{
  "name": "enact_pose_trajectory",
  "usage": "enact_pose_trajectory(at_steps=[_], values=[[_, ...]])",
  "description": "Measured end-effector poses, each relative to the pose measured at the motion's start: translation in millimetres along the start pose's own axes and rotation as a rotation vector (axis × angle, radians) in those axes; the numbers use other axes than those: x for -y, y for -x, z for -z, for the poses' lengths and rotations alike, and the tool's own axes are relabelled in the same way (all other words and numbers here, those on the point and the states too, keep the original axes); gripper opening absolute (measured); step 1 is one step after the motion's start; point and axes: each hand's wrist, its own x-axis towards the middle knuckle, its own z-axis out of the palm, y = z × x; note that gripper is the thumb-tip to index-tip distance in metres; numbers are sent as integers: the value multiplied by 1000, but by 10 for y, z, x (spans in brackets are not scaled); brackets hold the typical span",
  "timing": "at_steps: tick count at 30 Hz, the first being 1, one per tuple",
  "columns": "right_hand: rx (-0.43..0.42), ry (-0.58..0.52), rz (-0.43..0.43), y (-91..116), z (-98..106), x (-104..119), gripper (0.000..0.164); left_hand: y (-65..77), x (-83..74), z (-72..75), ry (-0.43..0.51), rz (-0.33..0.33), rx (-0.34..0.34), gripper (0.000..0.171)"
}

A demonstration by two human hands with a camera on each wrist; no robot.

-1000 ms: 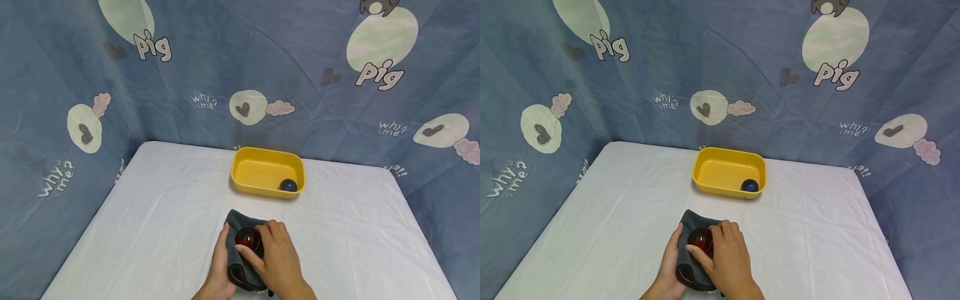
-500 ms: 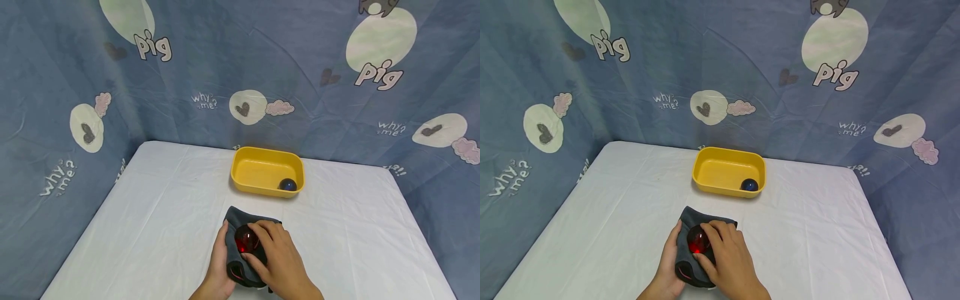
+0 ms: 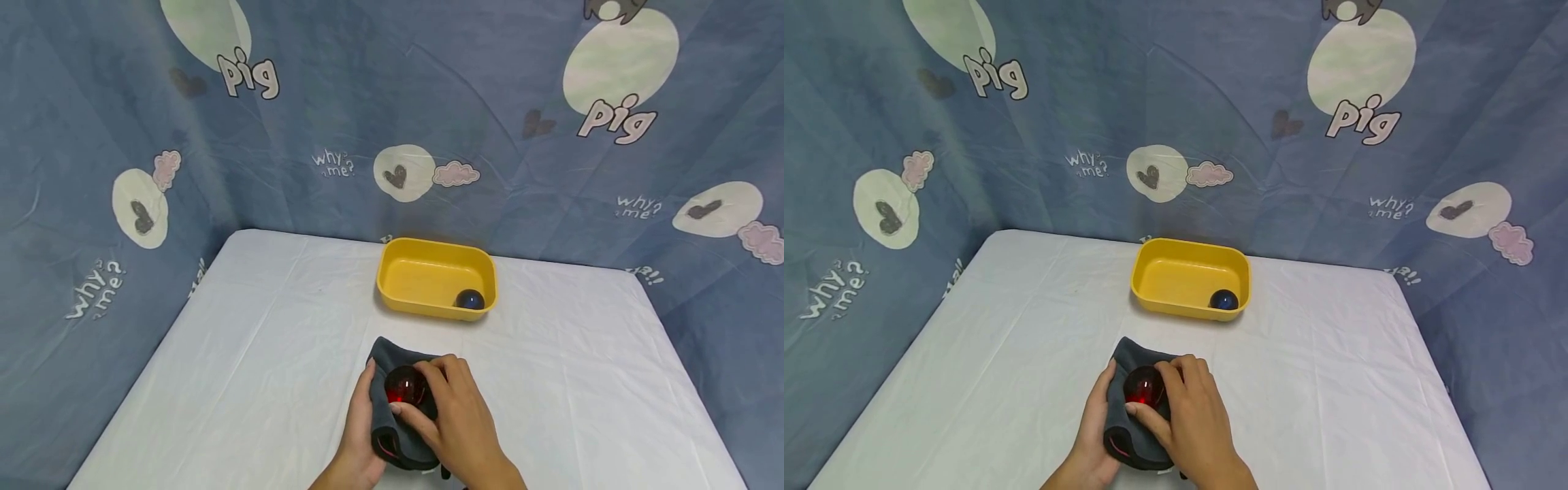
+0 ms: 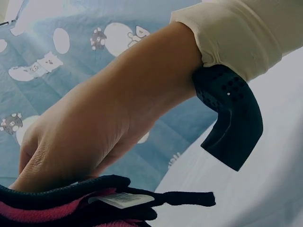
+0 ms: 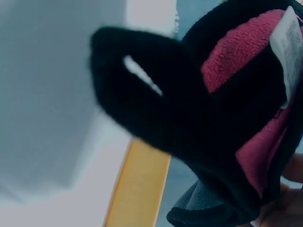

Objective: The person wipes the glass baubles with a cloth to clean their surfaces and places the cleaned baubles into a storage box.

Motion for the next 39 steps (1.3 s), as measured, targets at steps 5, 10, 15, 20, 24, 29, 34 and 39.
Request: enact_pose_trajectory(at_steps=[5,10,15,20,24,29,34,39], values=[[-35,36,-34,7,-34,6,54,18,28,11,8,14,2,84],[5,49,-42,11,-7,-1,59,17,38,13,11,8,20,84],[109,33,12,46,71,-27,75,7,13,-7,-1,-21,24,84],[108,7,72,69,89,-49,71,-2,10,-9,-13,-20,-5,82],[77,8,81,51,79,-65,65,-9,24,2,-18,-15,2,82],[54,11,51,16,63,-76,61,-7,38,0,-1,-5,31,82],[55,27,-18,7,46,-75,62,-11,47,-16,12,17,6,83],[33,54,-35,14,35,-76,58,-8,69,-24,24,34,22,82]])
